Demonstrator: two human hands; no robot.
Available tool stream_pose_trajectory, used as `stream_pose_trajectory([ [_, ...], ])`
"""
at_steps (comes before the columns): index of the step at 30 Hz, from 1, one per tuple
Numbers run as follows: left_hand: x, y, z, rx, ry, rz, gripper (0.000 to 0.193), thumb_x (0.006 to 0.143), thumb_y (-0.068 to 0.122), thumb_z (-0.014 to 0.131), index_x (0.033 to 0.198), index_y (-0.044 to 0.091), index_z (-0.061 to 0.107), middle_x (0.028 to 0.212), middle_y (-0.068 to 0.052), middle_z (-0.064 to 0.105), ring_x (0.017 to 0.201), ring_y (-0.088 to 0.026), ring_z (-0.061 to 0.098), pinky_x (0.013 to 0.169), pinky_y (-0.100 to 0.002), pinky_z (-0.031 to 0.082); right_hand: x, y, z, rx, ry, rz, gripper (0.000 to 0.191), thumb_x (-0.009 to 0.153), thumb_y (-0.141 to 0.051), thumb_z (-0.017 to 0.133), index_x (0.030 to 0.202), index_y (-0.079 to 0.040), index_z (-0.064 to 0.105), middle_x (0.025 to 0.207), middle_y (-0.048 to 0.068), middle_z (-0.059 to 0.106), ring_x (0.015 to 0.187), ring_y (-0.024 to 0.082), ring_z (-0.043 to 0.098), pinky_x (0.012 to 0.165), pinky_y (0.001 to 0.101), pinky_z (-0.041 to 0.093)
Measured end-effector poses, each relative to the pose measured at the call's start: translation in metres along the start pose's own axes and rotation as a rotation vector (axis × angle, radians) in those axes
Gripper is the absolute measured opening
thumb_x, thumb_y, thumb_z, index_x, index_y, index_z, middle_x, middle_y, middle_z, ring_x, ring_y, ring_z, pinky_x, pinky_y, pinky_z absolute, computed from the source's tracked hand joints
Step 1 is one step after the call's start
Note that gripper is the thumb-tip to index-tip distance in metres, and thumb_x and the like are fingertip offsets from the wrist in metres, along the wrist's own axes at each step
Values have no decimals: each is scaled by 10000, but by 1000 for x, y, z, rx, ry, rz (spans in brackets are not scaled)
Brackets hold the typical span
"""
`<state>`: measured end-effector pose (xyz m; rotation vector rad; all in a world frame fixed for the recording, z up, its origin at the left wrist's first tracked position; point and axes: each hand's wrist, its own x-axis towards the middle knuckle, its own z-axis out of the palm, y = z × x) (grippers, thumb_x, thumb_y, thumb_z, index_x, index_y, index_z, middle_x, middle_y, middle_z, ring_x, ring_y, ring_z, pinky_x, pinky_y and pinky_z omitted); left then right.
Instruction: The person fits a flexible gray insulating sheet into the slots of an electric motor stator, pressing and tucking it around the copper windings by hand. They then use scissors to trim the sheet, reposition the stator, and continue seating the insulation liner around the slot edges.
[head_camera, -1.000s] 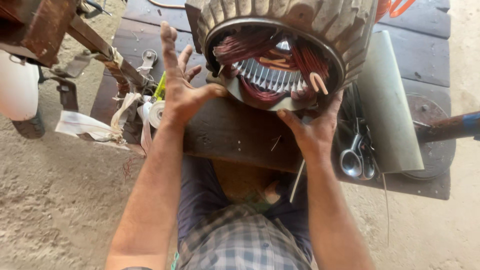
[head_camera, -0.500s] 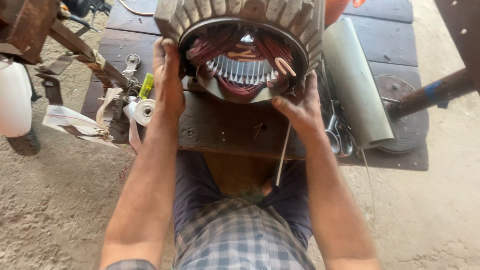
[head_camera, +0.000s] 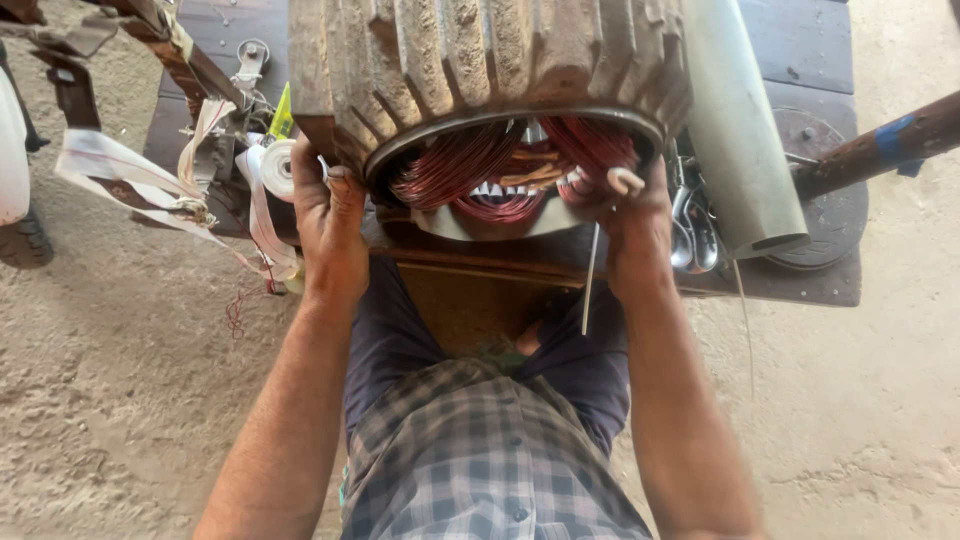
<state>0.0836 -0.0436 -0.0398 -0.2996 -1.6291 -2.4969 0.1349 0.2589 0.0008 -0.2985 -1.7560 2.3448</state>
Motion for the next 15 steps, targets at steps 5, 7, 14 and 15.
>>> stream_pose_trajectory([
  [5, -7, 8, -15, -29, -114, 61, 904, 985, 612, 713, 1615, 155, 254, 1513, -18, 422, 1385, -175, 459, 1180, -358, 428, -64, 14, -6, -80, -125, -141, 1189, 772, -458, 940, 1614, -71, 194, 1367, 111, 555, 1178, 243, 648, 946, 398, 604],
  [7, -26, 13, -10, 43, -81, 110, 950, 952, 615, 738, 1620, 163, 238, 1553, -34, 400, 1428, -197, 467, 1200, -383, 446, -77, 24, -7, -188, -104, -180, 1302, 743, -392, 988, 1639, -79, 96, 1438, 116, 491, 1249, 264, 616, 987, 409, 606],
  [14, -103, 10, 28, 391, 22, -212, 396, 955, 280, 823, 1131, -27, 644, 1024, -81, 674, 889, -137, 664, 785, -261, 571, -83, 52, -12, -587, -27, -325, 1184, 748, -379, 999, 1526, -24, 180, 1393, 175, 522, 1266, 289, 628, 1072, 416, 574],
  [15, -103, 7, 33, 344, -34, -325, 340, 971, 266, 785, 1095, -35, 685, 960, -72, 707, 838, -121, 654, 738, -251, 556, -81, 51, -13, -572, -28, -310, 1116, 760, -400, 998, 1478, -14, 236, 1381, 176, 524, 1260, 277, 632, 1034, 401, 581],
])
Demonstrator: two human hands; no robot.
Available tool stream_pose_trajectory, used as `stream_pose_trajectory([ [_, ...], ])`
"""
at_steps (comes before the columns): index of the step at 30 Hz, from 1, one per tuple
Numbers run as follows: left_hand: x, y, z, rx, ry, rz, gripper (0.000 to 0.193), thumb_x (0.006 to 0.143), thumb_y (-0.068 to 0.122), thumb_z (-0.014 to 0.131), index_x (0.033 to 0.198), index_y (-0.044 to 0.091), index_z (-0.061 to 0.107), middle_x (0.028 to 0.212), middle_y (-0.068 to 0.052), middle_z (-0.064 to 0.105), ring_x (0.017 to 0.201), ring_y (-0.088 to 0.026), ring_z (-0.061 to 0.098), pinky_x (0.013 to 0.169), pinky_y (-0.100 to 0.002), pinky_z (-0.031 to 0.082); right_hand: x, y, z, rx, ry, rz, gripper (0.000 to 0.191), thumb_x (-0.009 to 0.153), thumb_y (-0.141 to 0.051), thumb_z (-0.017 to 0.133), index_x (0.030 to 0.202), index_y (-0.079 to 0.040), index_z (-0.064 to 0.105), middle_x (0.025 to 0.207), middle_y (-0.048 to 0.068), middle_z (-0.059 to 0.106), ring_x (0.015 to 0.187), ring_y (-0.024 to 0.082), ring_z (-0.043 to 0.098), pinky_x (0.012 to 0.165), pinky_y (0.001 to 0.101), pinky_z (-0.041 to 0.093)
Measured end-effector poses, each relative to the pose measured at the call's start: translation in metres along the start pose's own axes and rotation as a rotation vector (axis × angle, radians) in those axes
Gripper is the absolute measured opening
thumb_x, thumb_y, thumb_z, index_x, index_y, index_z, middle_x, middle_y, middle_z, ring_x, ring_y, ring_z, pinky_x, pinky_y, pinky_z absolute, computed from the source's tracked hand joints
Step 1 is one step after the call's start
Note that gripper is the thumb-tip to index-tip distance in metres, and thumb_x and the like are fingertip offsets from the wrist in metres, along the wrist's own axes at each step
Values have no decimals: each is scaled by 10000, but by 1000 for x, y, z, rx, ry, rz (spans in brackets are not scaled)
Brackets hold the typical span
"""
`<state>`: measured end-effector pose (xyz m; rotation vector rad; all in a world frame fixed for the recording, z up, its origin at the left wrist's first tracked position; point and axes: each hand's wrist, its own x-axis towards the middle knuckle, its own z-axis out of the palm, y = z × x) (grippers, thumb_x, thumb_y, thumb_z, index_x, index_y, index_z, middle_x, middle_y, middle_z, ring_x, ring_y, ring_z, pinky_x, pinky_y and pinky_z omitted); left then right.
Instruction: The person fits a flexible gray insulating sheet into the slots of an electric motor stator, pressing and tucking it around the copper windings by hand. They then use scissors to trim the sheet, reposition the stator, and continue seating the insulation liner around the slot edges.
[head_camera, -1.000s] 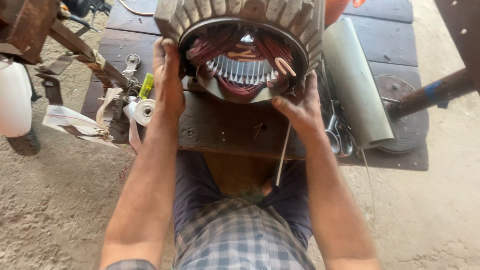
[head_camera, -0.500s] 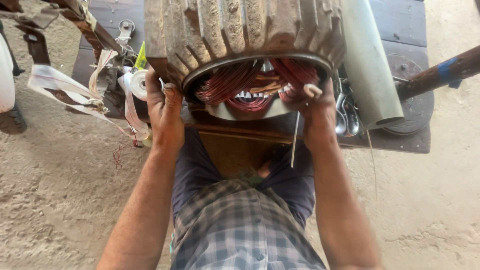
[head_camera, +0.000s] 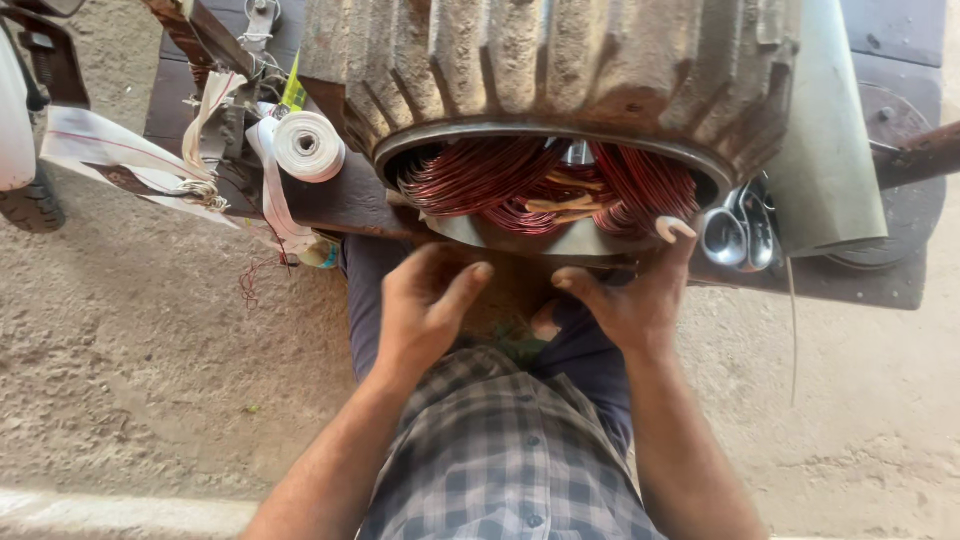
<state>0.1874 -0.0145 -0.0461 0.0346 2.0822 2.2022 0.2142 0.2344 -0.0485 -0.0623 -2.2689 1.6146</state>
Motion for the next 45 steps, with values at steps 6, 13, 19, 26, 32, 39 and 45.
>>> stream_pose_trajectory([
  [6, 14, 2, 36, -306, -32, -266, 247, 1023, 193, 670, 1049, -49, 718, 851, -75, 743, 710, -124, 676, 644, -261, 571, 18, -17, -1, -377, -51, -36, 668, 798, -411, 949, 1264, -38, 649, 1200, 117, 717, 1075, 242, 717, 998, 384, 579],
  [13, 9, 4, 55, -410, 121, -255, 211, 1024, 159, 611, 1102, -17, 699, 947, -60, 753, 749, -111, 684, 623, -260, 583, 24, -37, 6, -318, -19, -115, 636, 850, -396, 897, 1271, -7, 619, 1193, 128, 683, 1093, 285, 695, 927, 397, 571],
  [19, 7, 3, 63, -466, 173, -269, 180, 1069, 99, 618, 1083, -50, 718, 897, -96, 731, 719, -129, 659, 610, -253, 543, 23, -37, 5, -395, -89, -93, 516, 898, -341, 860, 1268, -51, 647, 1152, 107, 728, 1068, 242, 740, 904, 365, 613],
  [26, 26, 7, 48, -366, 175, -217, 159, 1036, 107, 622, 1017, -22, 713, 871, -57, 734, 700, -107, 659, 614, -235, 538, 23, -35, 18, -369, -7, -205, 782, 945, -385, 856, 1442, -8, 385, 1146, 113, 706, 1046, 240, 744, 955, 352, 615],
  [32, 36, 16, 19, 104, 174, 2, 277, 962, 248, 800, 1054, 8, 696, 907, -77, 697, 766, -124, 619, 670, -253, 534, 28, -42, 30, -349, 105, -113, 965, 854, -491, 909, 1415, 18, 312, 1200, 150, 710, 1059, 285, 762, 909, 376, 640],
  [39, 57, 36, -23, 714, 176, 689, 1469, 536, 358, 972, 1651, 101, 52, 1501, -324, 284, 1353, -435, 422, 1056, -406, 536, 22, -25, 33, -526, 158, -66, 1116, 679, -606, 953, 1365, 24, 339, 1198, 202, 637, 1026, 358, 708, 860, 443, 591],
  [45, 73, 18, -31, 438, -12, 430, 1560, 685, 383, 1061, 1677, 82, -105, 1528, -156, 557, 1417, -267, 613, 1187, -386, 538, 28, -17, 37, -717, 117, -254, 921, 626, -506, 1015, 1280, -189, 449, 1072, 164, 715, 952, 304, 717, 914, 442, 572],
])
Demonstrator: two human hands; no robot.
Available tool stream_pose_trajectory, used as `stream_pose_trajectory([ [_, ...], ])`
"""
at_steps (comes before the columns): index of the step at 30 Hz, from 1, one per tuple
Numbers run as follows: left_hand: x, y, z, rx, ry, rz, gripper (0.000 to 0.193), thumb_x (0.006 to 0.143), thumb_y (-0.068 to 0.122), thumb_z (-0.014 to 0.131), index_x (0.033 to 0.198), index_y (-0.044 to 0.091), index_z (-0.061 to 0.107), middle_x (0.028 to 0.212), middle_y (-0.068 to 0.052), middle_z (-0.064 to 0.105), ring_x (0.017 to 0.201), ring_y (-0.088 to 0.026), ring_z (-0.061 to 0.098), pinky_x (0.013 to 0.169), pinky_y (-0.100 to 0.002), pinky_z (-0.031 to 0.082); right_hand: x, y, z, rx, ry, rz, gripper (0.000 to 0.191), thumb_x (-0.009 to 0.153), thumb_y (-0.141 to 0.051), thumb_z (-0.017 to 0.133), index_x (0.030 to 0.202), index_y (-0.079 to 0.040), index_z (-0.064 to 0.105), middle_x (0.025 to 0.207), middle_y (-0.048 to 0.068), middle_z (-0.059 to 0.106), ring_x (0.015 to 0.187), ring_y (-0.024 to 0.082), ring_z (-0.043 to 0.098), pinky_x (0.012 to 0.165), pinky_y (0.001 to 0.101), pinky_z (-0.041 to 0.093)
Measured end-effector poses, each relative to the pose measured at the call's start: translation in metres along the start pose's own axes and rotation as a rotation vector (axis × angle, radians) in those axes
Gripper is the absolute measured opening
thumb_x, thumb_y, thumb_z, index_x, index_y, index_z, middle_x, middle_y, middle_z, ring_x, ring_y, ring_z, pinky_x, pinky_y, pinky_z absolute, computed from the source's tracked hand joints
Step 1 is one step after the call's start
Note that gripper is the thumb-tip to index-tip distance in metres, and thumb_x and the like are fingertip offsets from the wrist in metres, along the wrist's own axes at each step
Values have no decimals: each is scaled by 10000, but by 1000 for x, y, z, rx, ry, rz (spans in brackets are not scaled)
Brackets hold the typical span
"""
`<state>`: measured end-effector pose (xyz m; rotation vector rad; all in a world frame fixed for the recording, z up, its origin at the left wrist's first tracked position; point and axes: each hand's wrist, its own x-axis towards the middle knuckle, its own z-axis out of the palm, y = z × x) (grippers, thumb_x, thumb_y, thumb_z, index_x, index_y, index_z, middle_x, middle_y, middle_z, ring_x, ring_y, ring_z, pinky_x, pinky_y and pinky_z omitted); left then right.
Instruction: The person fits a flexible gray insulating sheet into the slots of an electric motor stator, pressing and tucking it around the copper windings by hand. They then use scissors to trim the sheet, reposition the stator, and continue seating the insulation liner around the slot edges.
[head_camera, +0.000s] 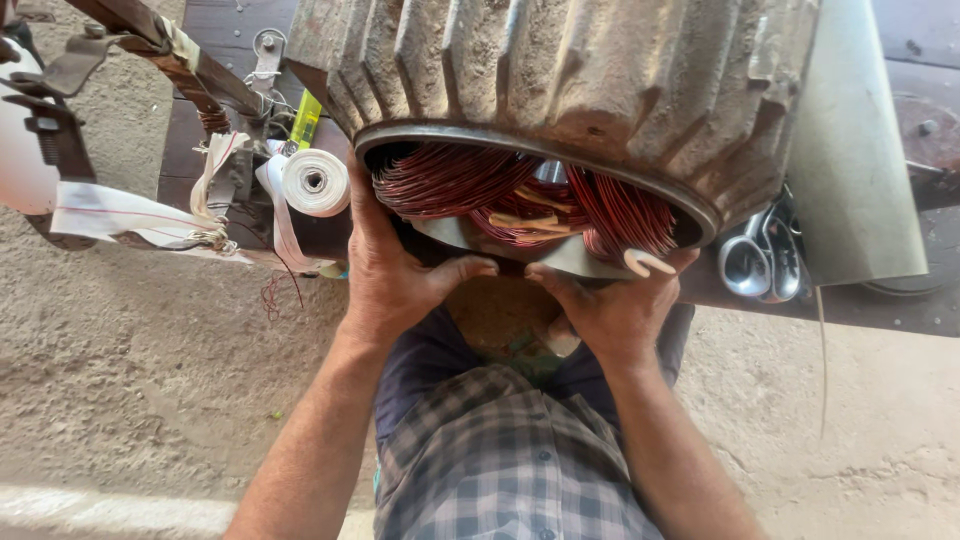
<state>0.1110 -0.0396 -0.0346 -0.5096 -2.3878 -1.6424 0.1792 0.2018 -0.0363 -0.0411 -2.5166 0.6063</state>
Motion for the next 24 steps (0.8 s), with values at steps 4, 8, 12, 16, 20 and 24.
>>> stream_pose_trajectory([
  [4, -1, 0, 8, 49, 60, 59, 1544, 654, 337, 1053, 1642, 102, -110, 1566, -198, 487, 1416, -293, 568, 1220, -419, 511, 2, 0, -3, 42, -71, 36, 997, 668, -474, 999, 1342, -112, 360, 1017, 127, 737, 938, 255, 739, 983, 428, 575],
  [8, -25, 39, 24, -140, 224, -117, 1253, 842, 309, 947, 1628, 36, 11, 1521, -200, 441, 1405, -292, 530, 1210, -423, 510, -9, 4, -15, 310, -129, 245, 1088, 785, -470, 957, 1476, 17, 273, 1251, 193, 656, 1125, 314, 700, 1000, 415, 586],
  [12, -47, 61, 52, -843, 332, -649, 740, 912, 208, 789, 1491, -42, 403, 1309, -148, 589, 1196, -208, 627, 1042, -385, 540, -14, 17, -1, 352, -33, 152, 1146, 860, -404, 957, 1577, 31, 176, 1349, 209, 611, 1276, 368, 671, 1094, 453, 573],
  [16, -39, 46, 61, -1243, 91, -841, 345, 959, 58, 677, 1275, -34, 570, 1089, -144, 670, 951, -240, 679, 853, -403, 567, -21, 31, 3, 115, -17, 38, 1076, 772, -274, 988, 1475, -50, 205, 1280, 256, 600, 1125, 381, 684, 955, 445, 575],
  [20, -29, 45, 67, -1346, 137, -829, 207, 970, -8, 650, 1174, -25, 619, 1062, -122, 701, 949, -234, 688, 840, -389, 565, -19, 40, 4, 228, -40, 70, 1237, 798, -209, 953, 1624, 17, 60, 1282, 226, 656, 1134, 384, 716, 943, 443, 595],
  [24, -31, 50, 70, -1391, 175, -852, 218, 953, -17, 647, 1169, 6, 636, 1061, -100, 705, 960, -220, 692, 849, -377, 566, -20, 43, 7, 141, -48, 31, 1266, 785, -212, 942, 1607, 19, 7, 1256, 228, 665, 1108, 413, 697, 924, 493, 556],
])
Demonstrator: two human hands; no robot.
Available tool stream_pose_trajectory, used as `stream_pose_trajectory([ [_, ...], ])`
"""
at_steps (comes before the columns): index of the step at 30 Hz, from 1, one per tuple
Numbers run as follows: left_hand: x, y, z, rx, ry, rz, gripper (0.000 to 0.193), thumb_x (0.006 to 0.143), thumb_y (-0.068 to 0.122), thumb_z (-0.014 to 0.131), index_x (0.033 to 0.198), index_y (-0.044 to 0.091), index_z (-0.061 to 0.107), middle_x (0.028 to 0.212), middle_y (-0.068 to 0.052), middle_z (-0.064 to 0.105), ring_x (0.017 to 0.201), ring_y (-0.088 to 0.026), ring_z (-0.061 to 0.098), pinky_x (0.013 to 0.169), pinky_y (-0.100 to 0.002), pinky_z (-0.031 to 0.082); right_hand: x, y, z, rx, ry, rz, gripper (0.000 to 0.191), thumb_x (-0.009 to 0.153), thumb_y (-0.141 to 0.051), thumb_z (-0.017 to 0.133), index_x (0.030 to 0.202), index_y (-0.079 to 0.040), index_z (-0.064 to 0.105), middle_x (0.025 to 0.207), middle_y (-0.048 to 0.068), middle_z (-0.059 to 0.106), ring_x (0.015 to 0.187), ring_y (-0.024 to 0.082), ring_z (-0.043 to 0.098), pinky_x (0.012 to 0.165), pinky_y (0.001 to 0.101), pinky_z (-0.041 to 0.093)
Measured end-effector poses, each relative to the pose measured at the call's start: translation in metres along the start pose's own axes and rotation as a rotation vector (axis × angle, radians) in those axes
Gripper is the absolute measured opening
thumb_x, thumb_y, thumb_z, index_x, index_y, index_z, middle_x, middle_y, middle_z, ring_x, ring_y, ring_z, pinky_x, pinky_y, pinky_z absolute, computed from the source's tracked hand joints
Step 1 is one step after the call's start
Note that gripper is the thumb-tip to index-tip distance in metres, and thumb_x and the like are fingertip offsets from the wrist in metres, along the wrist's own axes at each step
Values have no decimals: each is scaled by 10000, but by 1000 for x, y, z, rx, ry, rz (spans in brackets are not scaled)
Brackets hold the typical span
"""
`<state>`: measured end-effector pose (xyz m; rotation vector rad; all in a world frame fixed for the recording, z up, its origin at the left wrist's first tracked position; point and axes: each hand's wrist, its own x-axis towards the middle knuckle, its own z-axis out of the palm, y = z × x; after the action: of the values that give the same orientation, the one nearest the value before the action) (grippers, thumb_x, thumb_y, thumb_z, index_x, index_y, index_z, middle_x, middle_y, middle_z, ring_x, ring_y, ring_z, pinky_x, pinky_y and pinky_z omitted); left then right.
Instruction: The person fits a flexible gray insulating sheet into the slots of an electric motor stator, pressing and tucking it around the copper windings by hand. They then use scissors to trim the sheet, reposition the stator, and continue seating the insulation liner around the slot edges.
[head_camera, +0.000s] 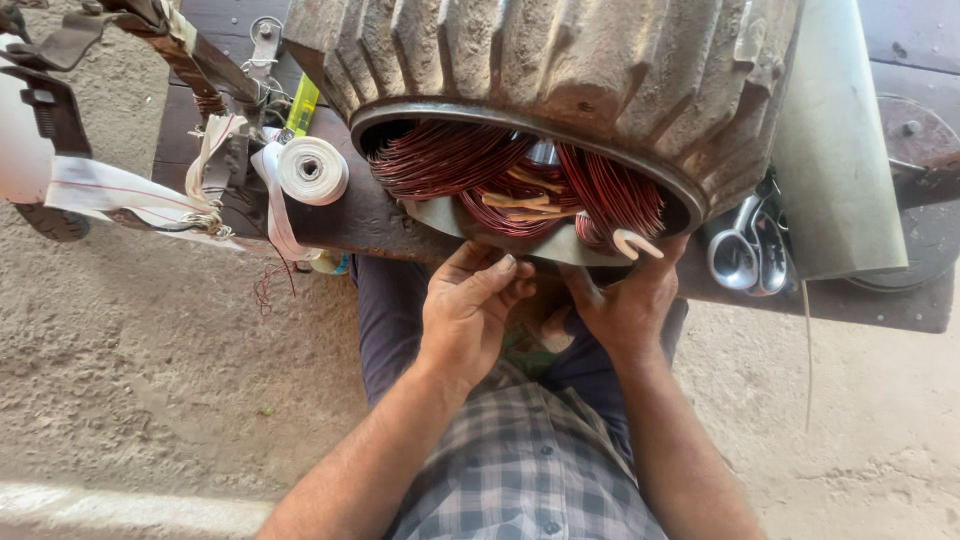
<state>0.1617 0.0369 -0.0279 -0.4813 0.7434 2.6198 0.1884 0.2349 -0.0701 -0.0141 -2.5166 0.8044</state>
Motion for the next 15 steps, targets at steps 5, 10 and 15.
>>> stream_pose_trajectory([
  [5, 7, -4, 0, 6, 49, 44, 167, 973, 14, 663, 1134, -21, 640, 1040, -116, 711, 913, -224, 715, 827, -373, 606, -3, 4, 2, -10, -7, -14, 1282, 790, -231, 929, 1607, 8, -30, 1271, 245, 650, 1124, 427, 686, 934, 506, 551],
  [10, 10, -3, -2, 92, 84, 67, 159, 981, 67, 667, 1107, -29, 652, 996, -129, 728, 841, -218, 737, 766, -367, 631, 1, 0, 1, 8, -11, -16, 1270, 802, -232, 917, 1619, -9, -29, 1317, 249, 632, 1175, 419, 681, 984, 500, 558],
  [15, 15, 2, -12, 401, -42, 220, 208, 1022, 137, 668, 1105, -53, 690, 1029, -139, 744, 864, -196, 736, 795, -349, 625, 7, -17, -9, 112, 12, 37, 1216, 805, -275, 936, 1629, -13, 80, 1392, 274, 579, 1235, 403, 671, 1025, 464, 580],
])
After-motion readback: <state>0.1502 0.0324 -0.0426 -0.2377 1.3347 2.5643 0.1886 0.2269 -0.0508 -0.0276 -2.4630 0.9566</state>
